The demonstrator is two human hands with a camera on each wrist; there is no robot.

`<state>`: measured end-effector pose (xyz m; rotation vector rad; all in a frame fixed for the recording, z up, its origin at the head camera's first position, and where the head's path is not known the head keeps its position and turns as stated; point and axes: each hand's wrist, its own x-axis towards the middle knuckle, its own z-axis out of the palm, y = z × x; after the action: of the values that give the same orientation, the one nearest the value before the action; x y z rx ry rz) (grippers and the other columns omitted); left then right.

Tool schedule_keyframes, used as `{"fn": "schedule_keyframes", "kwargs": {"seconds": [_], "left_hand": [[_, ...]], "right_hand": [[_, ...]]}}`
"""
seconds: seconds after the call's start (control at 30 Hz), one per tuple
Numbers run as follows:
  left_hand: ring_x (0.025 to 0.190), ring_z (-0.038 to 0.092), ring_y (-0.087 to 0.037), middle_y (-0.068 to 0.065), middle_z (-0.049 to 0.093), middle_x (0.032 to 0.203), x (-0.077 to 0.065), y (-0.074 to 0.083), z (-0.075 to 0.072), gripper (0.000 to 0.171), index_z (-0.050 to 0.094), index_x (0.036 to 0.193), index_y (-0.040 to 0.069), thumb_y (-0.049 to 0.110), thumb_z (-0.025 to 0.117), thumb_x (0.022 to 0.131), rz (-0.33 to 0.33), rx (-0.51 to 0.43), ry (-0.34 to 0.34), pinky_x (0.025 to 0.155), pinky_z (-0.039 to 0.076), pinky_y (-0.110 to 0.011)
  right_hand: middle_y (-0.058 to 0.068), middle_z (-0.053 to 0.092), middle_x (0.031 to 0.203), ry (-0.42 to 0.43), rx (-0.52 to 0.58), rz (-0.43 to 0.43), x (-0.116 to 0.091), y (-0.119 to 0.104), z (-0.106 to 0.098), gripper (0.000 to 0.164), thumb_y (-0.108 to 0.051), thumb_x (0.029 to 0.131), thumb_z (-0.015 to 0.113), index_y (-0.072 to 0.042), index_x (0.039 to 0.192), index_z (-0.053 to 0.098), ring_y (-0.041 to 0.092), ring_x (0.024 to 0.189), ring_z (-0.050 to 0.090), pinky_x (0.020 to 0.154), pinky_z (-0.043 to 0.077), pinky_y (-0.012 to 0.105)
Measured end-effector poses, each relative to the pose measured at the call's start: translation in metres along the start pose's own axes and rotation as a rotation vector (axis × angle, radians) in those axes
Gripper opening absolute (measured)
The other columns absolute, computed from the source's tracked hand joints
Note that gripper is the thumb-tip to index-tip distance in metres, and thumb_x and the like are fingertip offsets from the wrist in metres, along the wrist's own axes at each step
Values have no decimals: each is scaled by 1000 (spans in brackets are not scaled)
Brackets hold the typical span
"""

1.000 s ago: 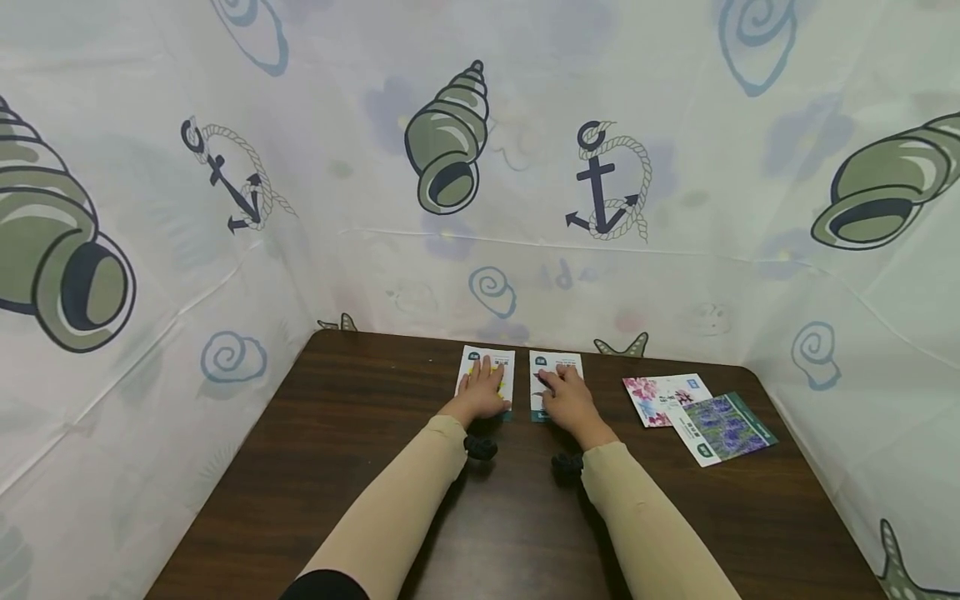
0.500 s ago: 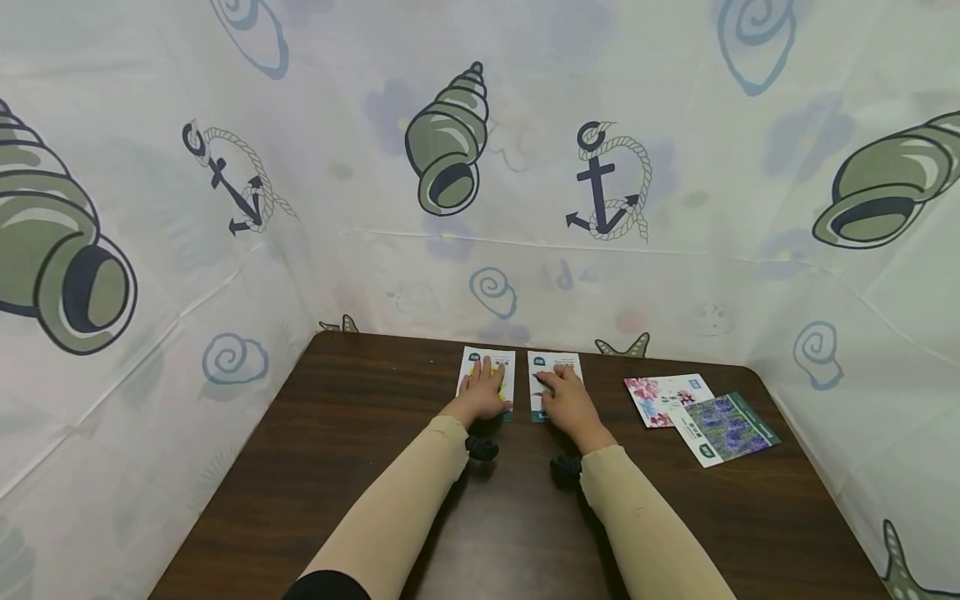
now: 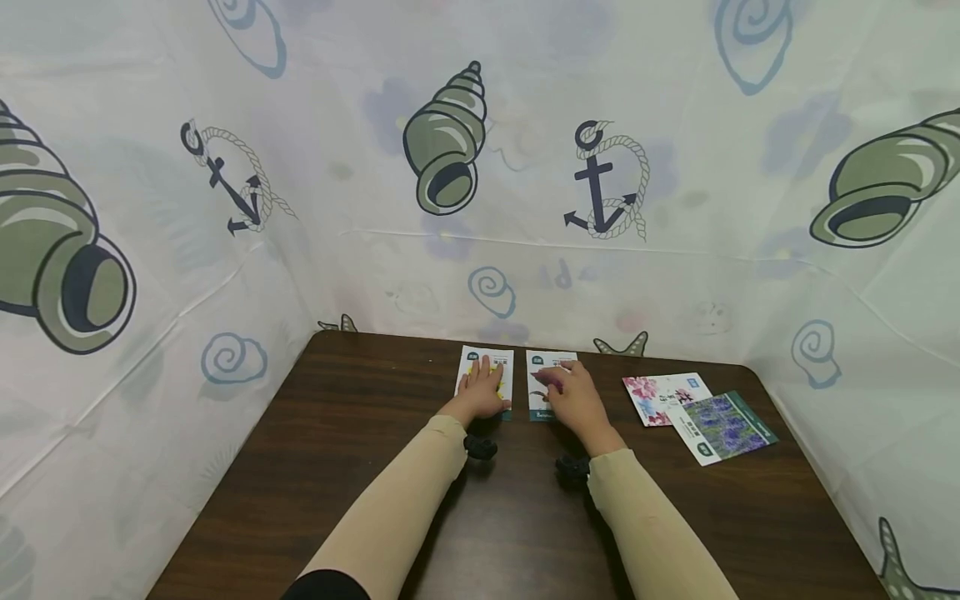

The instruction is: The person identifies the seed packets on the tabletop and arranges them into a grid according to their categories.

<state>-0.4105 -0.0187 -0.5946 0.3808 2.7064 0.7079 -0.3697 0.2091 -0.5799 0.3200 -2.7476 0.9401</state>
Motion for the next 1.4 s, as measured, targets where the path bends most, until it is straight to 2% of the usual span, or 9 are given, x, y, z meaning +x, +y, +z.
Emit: {"fn": "schedule_keyframes", "kwargs": {"seconds": [0.13, 0.37, 0.8, 1.07, 1.4], "left_hand": [[171, -16, -36, -15, -12, 184, -3, 2, -1, 88, 15, 177, 16, 33, 67, 109, 2, -5, 4, 138, -3, -61], [171, -16, -34, -12, -13, 184, -2, 0, 1, 89, 15, 177, 17, 34, 69, 108, -9, -9, 9, 138, -3, -60], [171, -15, -35, -13, -11, 184, 2, -1, 0, 90, 16, 177, 18, 36, 70, 107, 1, -2, 21, 138, -2, -61], [172, -14, -35, -14, -11, 184, -5, -2, 3, 90, 17, 177, 17, 34, 70, 107, -9, -20, 12, 138, -3, -60], [171, -16, -35, -12, -13, 184, 5, -7, 7, 90, 15, 177, 18, 35, 69, 107, 6, -15, 34, 138, -4, -61]], "right_hand": [[30, 56, 152, 31, -6, 28, -5, 7, -8, 36, -11, 104, 67, -6, 139, 75, 49, 144, 54, 120, 46, 66], [29, 49, 158, 68, 41, 99, -17, 20, -26, 39, -13, 107, 65, -8, 145, 70, 49, 149, 47, 117, 45, 67], [33, 42, 161, 134, 29, 202, -33, 57, -66, 43, -16, 109, 61, -6, 150, 65, 54, 152, 40, 122, 37, 72], [39, 47, 153, 198, 5, 216, -55, 86, -77, 42, -10, 106, 62, -1, 146, 67, 58, 145, 45, 122, 36, 72], [39, 36, 159, 172, 35, 395, -73, 106, -103, 47, -16, 109, 55, -1, 153, 60, 59, 149, 36, 120, 34, 74]]}}
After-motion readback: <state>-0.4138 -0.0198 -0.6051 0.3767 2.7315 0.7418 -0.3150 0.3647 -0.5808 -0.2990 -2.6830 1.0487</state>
